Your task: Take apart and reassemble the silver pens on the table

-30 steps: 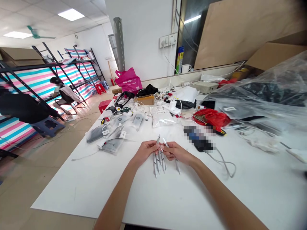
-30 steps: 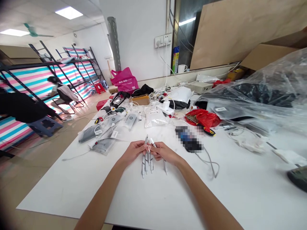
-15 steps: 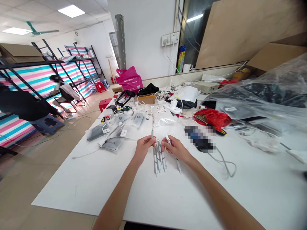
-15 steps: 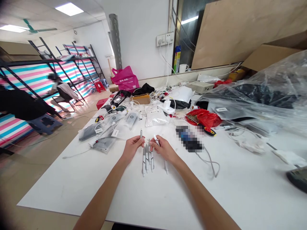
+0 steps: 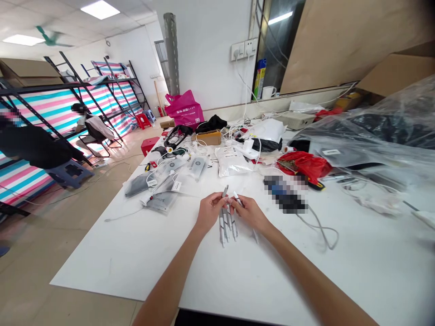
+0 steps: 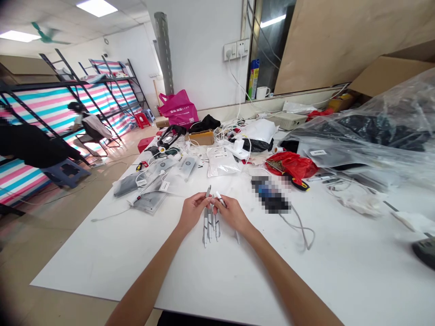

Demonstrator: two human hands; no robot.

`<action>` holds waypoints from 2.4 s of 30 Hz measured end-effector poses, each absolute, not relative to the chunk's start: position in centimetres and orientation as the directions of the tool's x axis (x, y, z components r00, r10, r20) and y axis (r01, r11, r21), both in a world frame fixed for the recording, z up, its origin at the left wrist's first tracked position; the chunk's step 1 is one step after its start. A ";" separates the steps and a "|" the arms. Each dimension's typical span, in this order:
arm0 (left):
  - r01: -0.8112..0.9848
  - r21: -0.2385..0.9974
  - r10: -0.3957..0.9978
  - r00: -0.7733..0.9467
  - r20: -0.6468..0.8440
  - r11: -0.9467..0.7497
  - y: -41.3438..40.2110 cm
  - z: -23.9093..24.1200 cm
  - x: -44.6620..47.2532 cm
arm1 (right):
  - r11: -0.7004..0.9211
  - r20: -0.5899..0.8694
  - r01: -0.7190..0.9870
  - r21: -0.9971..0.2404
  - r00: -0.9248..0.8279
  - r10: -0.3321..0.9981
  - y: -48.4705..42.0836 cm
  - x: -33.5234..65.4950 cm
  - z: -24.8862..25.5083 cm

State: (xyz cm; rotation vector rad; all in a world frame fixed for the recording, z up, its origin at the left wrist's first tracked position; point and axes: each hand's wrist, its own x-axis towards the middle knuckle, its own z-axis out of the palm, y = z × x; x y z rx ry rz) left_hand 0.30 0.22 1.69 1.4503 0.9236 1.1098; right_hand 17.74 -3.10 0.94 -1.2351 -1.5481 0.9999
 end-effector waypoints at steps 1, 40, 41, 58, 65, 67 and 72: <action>-0.029 0.989 0.949 0.279 0.149 -0.147 0.1 1.8 0.4 | 0.164 0.141 0.217 -0.962 -0.117 0.983 -3.1 17.7 0.9; -0.743 0.637 0.976 0.205 -0.075 0.205 0.0 2.6 0.6 | 0.211 0.181 0.314 -0.926 -0.123 0.976 -4.9 15.1 0.5; -0.742 0.639 0.976 0.204 -0.072 0.203 0.0 2.6 0.6 | 0.209 0.180 0.313 -0.926 -0.120 0.976 -4.9 15.0 0.5; -0.483 0.874 0.972 0.226 0.057 0.060 -0.2 2.8 0.4 | 0.231 0.216 0.339 -0.912 -0.083 0.973 -4.7 15.4 0.8; -0.280 0.960 0.958 0.278 0.069 0.012 0.4 3.3 -0.6 | 0.228 0.252 0.453 -0.862 -0.008 0.968 -4.0 16.0 -0.2; -0.248 0.966 0.951 0.310 0.013 0.068 0.6 3.2 -1.0 | 0.223 0.244 0.475 -0.851 -0.018 0.970 -3.8 16.2 -0.3; -0.357 0.909 0.935 0.344 -0.088 0.216 0.7 2.7 -1.2 | 0.218 0.232 0.459 -0.861 -0.025 0.972 -3.9 16.1 0.1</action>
